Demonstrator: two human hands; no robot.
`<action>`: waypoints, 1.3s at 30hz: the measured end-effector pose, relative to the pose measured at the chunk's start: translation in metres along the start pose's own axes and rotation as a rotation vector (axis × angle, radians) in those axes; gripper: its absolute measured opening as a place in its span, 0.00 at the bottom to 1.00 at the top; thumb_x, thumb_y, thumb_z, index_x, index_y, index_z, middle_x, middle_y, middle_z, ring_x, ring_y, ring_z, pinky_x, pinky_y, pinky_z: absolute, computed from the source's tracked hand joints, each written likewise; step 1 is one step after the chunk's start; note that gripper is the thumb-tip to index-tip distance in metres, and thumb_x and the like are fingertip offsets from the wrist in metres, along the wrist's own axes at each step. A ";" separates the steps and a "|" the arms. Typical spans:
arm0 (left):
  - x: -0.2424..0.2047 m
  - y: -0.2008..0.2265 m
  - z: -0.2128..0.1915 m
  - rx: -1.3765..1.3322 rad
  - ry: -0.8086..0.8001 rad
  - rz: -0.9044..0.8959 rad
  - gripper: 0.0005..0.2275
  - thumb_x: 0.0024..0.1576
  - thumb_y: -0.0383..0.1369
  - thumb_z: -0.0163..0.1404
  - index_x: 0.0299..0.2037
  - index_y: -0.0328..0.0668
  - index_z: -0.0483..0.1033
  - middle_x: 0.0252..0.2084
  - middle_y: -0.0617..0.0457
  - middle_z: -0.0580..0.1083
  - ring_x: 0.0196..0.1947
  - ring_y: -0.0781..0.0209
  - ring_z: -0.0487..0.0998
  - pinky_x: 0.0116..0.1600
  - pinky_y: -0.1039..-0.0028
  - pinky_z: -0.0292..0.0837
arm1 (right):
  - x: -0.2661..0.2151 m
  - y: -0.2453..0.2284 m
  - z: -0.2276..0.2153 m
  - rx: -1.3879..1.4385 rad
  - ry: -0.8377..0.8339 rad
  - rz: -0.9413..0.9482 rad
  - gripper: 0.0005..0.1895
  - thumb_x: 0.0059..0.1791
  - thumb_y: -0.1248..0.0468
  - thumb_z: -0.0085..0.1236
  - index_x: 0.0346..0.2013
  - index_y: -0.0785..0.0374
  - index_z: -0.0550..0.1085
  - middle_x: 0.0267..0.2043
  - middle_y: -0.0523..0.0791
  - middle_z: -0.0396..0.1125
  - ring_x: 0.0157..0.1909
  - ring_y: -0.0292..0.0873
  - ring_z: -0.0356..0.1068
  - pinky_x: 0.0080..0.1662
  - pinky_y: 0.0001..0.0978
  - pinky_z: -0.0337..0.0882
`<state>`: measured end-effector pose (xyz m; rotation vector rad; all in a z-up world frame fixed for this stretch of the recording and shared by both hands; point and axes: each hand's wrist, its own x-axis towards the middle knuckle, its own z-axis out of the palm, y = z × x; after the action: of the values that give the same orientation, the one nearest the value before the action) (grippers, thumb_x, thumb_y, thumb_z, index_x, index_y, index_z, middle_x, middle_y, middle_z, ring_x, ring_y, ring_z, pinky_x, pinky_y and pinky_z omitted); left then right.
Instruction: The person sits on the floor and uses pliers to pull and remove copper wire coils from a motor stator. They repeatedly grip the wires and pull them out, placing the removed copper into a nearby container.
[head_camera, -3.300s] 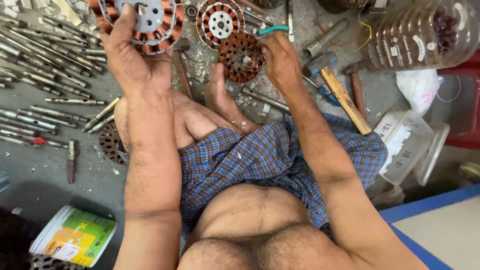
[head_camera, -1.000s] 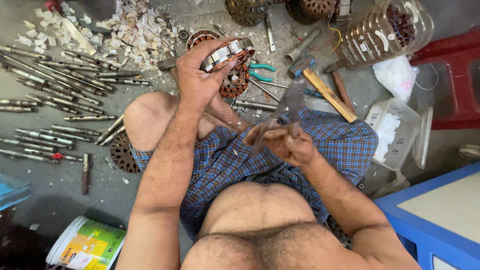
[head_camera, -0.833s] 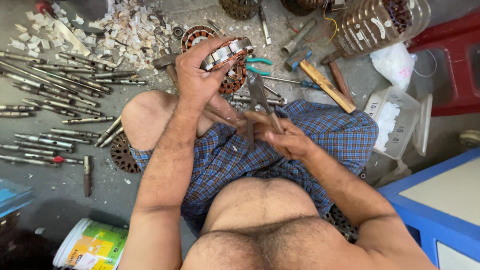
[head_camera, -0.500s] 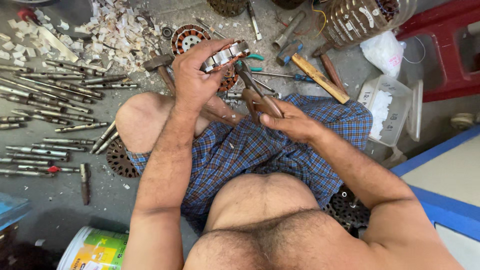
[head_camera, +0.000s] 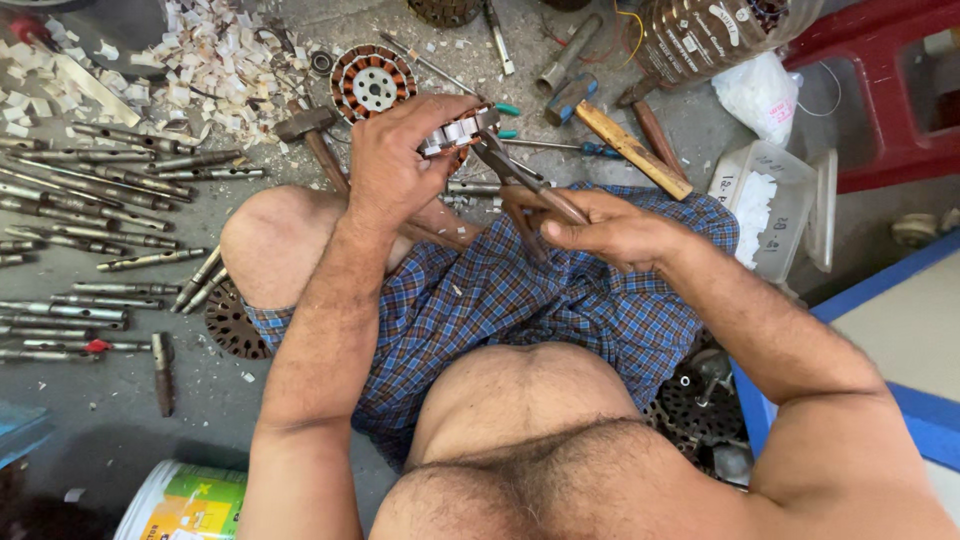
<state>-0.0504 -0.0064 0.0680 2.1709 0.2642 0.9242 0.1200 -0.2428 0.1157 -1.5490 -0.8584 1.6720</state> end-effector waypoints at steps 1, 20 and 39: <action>0.000 0.000 0.000 -0.004 -0.004 -0.011 0.19 0.51 0.24 0.64 0.53 0.51 0.82 0.50 0.54 0.82 0.49 0.58 0.84 0.53 0.71 0.81 | 0.000 -0.002 -0.001 -0.076 0.002 -0.037 0.40 0.53 0.47 0.54 0.76 0.62 0.58 0.66 0.51 0.62 0.67 0.43 0.60 0.66 0.42 0.60; -0.005 -0.017 0.024 -0.040 0.057 -0.205 0.15 0.54 0.29 0.66 0.50 0.44 0.80 0.46 0.50 0.82 0.44 0.59 0.85 0.48 0.69 0.82 | 0.056 0.055 0.013 -0.251 0.403 0.000 0.24 0.50 0.48 0.64 0.35 0.67 0.69 0.22 0.42 0.63 0.19 0.37 0.62 0.21 0.30 0.64; -0.003 -0.037 0.030 -0.001 0.004 -0.313 0.16 0.55 0.29 0.65 0.52 0.39 0.77 0.48 0.48 0.81 0.46 0.57 0.85 0.54 0.68 0.80 | 0.032 0.029 0.004 0.136 0.052 0.150 0.49 0.46 0.40 0.55 0.77 0.50 0.52 0.76 0.54 0.48 0.72 0.58 0.56 0.64 0.57 0.66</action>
<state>-0.0281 0.0018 0.0267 2.0506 0.5861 0.7495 0.1127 -0.2317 0.0741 -1.5874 -0.6016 1.7491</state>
